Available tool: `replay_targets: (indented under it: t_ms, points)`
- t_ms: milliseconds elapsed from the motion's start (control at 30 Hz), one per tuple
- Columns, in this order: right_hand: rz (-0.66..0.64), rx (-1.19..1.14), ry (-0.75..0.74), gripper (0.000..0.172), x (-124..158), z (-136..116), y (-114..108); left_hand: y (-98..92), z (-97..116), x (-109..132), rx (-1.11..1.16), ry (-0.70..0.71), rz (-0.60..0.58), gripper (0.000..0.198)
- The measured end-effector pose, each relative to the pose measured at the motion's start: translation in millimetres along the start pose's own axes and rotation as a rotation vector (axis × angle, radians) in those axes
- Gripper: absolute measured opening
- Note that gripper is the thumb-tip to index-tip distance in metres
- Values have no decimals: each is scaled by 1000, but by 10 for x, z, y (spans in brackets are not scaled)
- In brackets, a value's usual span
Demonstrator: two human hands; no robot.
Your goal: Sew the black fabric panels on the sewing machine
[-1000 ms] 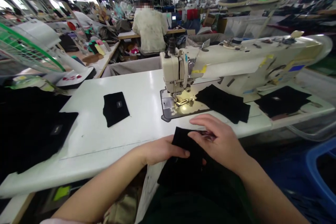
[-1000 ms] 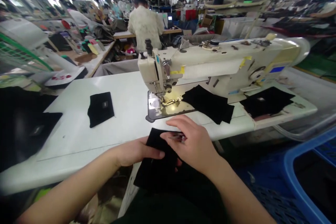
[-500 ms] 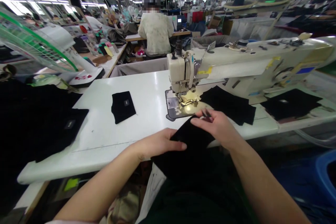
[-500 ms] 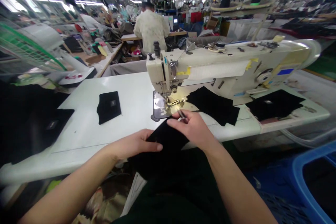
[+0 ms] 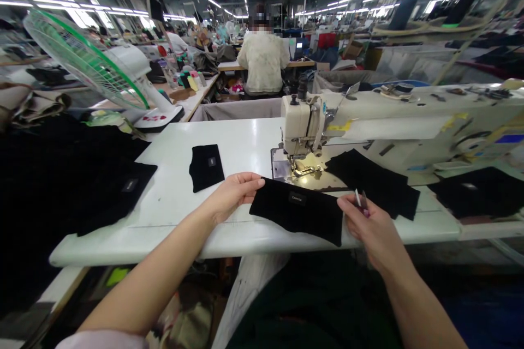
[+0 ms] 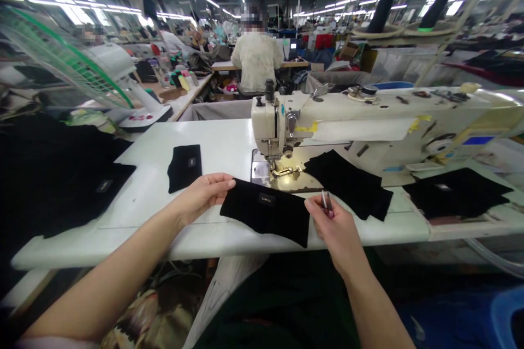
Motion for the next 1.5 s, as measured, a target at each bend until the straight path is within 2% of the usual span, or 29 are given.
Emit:
replay_targets:
  t_ms: [67,133,200,267,333,400,433,500,633,700,800,867,1033,1300,1500]
  points:
    - [-43,-3,41,39,62,54,28,-6,34,-53,7,8,8,25]
    - [-111,61,38,33,175,102,107,-35,97,-160,-86,49,70,21]
    - [-201,160,-1,28,317,156,243,-28,202,-313,-319,143,139,16]
    - [-266,258,-46,24,441,231,385,97,314,-490,-650,285,130,15]
    - [-190,311,-117,21,497,281,426,290,363,-659,-938,418,60,18]
    - [-59,338,-200,21,512,306,397,433,360,-798,-1076,487,8,17]
    - [-14,357,-245,21,516,311,381,471,357,-852,-1098,495,1,16]
    - [-12,414,-323,20,522,319,385,505,361,-920,-1104,489,3,13]
    - [-90,501,-452,13,542,295,399,514,412,-927,-1130,472,-11,10]
    - [-136,530,-565,11,560,242,421,509,435,-926,-1140,457,-24,11]
    - [-263,559,-780,20,607,154,507,492,453,-974,-1154,434,-11,9]
    - [-317,615,-865,25,616,122,555,474,455,-1030,-1159,422,25,9]
    - [-296,764,-837,22,553,80,604,457,449,-1124,-1158,415,82,17]
    - [-334,839,-744,20,520,146,636,455,429,-1152,-1166,425,102,19]
    - [-337,859,-744,20,524,149,651,443,417,-1170,-1170,406,100,22]
Point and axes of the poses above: each hand's wrist, its own x-axis away from the middle knuckle, its own y-axis out of the palm, z = x × y, the point moved 7 cm from there along -x, towards the middle knuckle, and after that the axes turned 6 degrees about -x, right-handed, at the moved point
